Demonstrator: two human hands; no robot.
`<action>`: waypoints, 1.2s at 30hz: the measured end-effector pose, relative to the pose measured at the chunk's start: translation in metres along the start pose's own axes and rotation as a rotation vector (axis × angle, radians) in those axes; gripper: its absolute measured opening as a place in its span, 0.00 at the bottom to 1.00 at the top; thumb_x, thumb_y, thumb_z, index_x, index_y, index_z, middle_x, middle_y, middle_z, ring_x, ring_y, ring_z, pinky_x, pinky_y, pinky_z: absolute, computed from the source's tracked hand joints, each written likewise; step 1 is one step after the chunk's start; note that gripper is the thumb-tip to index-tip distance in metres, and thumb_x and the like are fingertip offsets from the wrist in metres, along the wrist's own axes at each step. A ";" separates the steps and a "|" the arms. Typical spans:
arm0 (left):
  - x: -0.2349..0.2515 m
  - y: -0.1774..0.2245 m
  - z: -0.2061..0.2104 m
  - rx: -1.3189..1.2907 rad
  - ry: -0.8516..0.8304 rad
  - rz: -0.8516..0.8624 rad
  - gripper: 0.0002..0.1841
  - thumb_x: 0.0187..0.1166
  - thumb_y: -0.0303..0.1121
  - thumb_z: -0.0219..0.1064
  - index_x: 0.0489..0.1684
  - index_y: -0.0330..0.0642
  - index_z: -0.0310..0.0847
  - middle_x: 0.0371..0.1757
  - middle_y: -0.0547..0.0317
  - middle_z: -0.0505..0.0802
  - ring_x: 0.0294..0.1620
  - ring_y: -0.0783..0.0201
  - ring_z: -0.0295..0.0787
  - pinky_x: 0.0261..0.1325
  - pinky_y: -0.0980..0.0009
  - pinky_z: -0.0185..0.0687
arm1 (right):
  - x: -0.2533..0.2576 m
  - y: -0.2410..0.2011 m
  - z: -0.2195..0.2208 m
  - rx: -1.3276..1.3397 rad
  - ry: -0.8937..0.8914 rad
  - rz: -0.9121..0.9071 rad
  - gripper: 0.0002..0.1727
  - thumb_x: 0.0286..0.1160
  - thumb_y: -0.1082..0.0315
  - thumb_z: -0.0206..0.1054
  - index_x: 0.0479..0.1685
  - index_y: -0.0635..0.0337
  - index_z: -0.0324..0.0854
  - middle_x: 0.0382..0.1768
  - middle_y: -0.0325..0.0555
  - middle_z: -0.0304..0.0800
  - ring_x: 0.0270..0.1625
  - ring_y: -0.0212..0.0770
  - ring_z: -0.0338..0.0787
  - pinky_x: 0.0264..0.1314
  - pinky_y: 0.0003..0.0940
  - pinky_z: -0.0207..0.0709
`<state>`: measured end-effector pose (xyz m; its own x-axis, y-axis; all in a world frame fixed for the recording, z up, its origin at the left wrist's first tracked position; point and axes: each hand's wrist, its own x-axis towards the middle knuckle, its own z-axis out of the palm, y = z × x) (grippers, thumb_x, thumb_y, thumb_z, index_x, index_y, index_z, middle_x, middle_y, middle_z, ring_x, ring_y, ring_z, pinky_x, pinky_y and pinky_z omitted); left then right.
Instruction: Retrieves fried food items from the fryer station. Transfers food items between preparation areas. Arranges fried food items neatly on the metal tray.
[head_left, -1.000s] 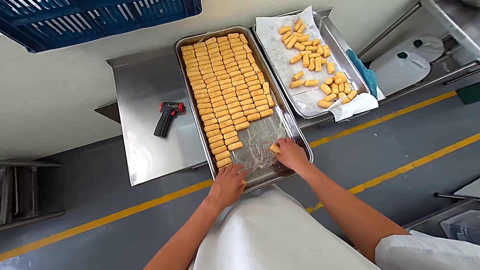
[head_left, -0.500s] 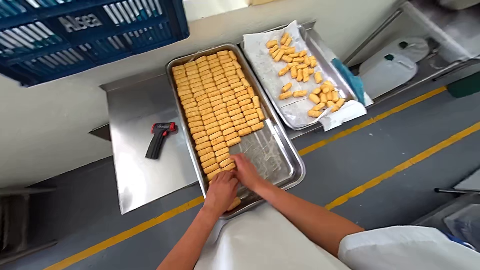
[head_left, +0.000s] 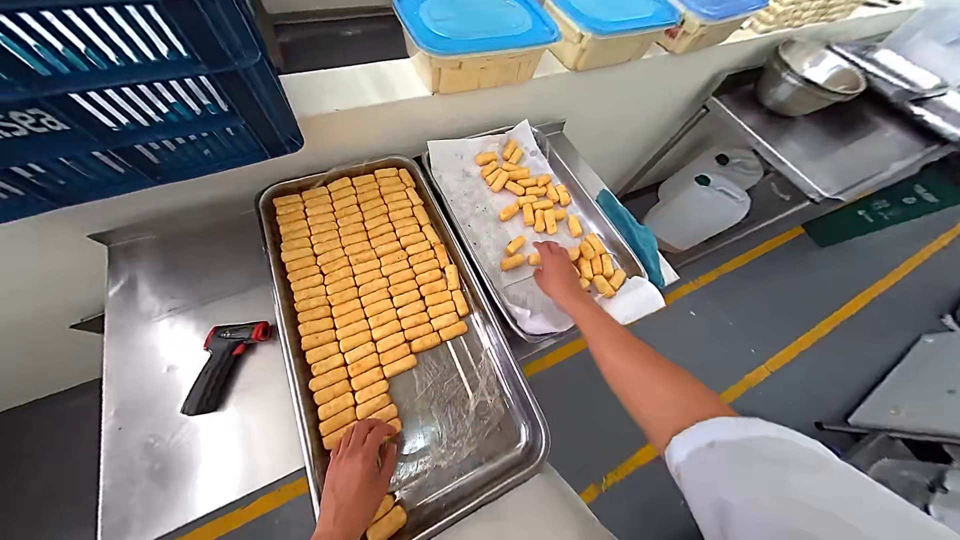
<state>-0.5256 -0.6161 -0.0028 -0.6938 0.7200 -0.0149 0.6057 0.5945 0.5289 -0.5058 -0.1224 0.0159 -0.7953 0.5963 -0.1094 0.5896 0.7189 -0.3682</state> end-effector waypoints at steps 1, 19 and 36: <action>-0.003 0.007 0.001 -0.029 0.004 -0.039 0.12 0.71 0.33 0.69 0.47 0.41 0.92 0.53 0.45 0.94 0.58 0.40 0.90 0.60 0.40 0.84 | 0.020 0.017 0.003 -0.060 -0.046 0.000 0.31 0.69 0.77 0.72 0.78 0.67 0.75 0.76 0.72 0.75 0.78 0.76 0.73 0.73 0.74 0.71; 0.001 0.064 0.018 -0.116 0.117 -0.294 0.14 0.74 0.36 0.65 0.50 0.42 0.91 0.55 0.50 0.94 0.60 0.48 0.90 0.63 0.50 0.86 | 0.045 -0.002 0.007 -0.317 -0.463 -0.201 0.32 0.59 0.63 0.83 0.69 0.54 0.80 0.69 0.60 0.77 0.66 0.64 0.84 0.51 0.63 0.83; -0.010 0.041 -0.021 -0.124 0.108 -0.405 0.13 0.79 0.34 0.68 0.55 0.40 0.90 0.59 0.47 0.92 0.66 0.46 0.87 0.69 0.46 0.82 | 0.098 0.014 -0.010 -0.294 -0.450 -0.393 0.50 0.46 0.71 0.90 0.80 0.60 0.71 0.70 0.78 0.72 0.64 0.80 0.81 0.57 0.76 0.77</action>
<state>-0.5018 -0.6065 0.0374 -0.9065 0.3920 -0.1569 0.2291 0.7688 0.5970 -0.5741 -0.0507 0.0089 -0.9026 0.1084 -0.4166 0.2067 0.9580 -0.1988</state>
